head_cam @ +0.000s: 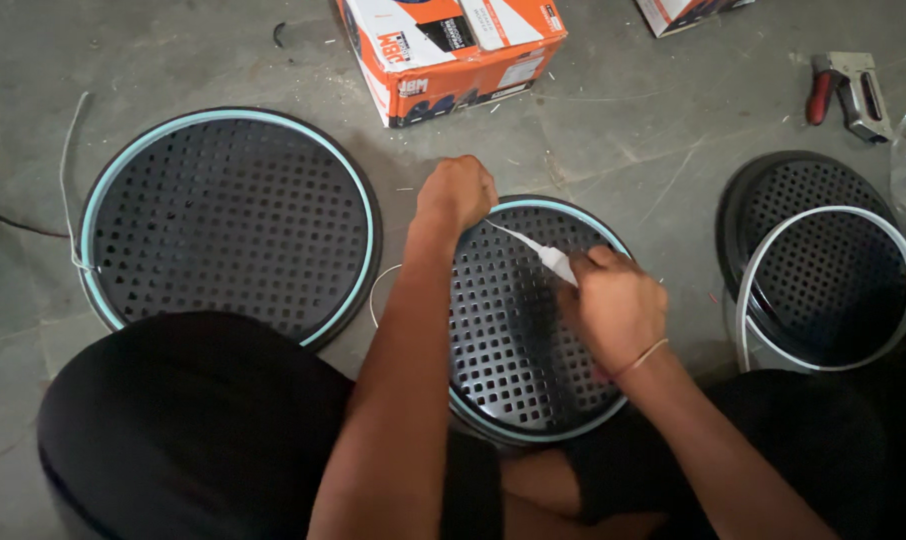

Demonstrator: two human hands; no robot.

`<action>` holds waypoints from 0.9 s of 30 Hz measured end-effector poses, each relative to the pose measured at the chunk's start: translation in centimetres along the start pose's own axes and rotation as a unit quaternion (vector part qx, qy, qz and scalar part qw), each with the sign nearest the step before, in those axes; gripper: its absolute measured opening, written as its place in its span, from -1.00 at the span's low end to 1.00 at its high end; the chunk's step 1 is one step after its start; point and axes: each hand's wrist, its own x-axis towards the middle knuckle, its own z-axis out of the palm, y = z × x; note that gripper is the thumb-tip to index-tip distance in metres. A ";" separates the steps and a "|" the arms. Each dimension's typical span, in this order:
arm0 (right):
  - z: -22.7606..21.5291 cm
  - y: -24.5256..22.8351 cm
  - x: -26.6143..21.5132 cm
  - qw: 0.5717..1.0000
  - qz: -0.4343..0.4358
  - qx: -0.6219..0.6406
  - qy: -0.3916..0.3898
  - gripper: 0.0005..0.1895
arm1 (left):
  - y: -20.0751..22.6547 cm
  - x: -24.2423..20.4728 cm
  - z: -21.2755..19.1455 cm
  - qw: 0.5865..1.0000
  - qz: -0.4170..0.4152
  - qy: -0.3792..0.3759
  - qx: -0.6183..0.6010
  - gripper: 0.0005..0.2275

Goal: The person applies glue from a white bottle along the rim of a perforated metal speaker grille. They then press a light blue LED strip into the glue around the edge of the grille.

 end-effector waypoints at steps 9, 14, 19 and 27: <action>-0.2 -0.2 0.1 1.000 -0.015 -0.003 0.014 -0.83 | 0.3 0.2 -0.1 0.999 -0.032 0.012 0.023 -0.87; 0.1 -1.0 -0.6 0.997 -0.062 0.023 0.037 -0.83 | 0.2 0.6 0.2 0.999 -0.044 0.002 0.030 -0.85; 0.1 -1.0 -0.2 1.000 -0.010 0.002 0.006 -0.86 | 0.1 0.7 0.3 0.998 -0.049 -0.010 0.034 -0.85; 0.5 -1.3 -0.3 0.999 -0.040 0.017 0.032 -0.84 | 0.0 0.5 0.1 0.999 -0.034 -0.014 0.016 -0.87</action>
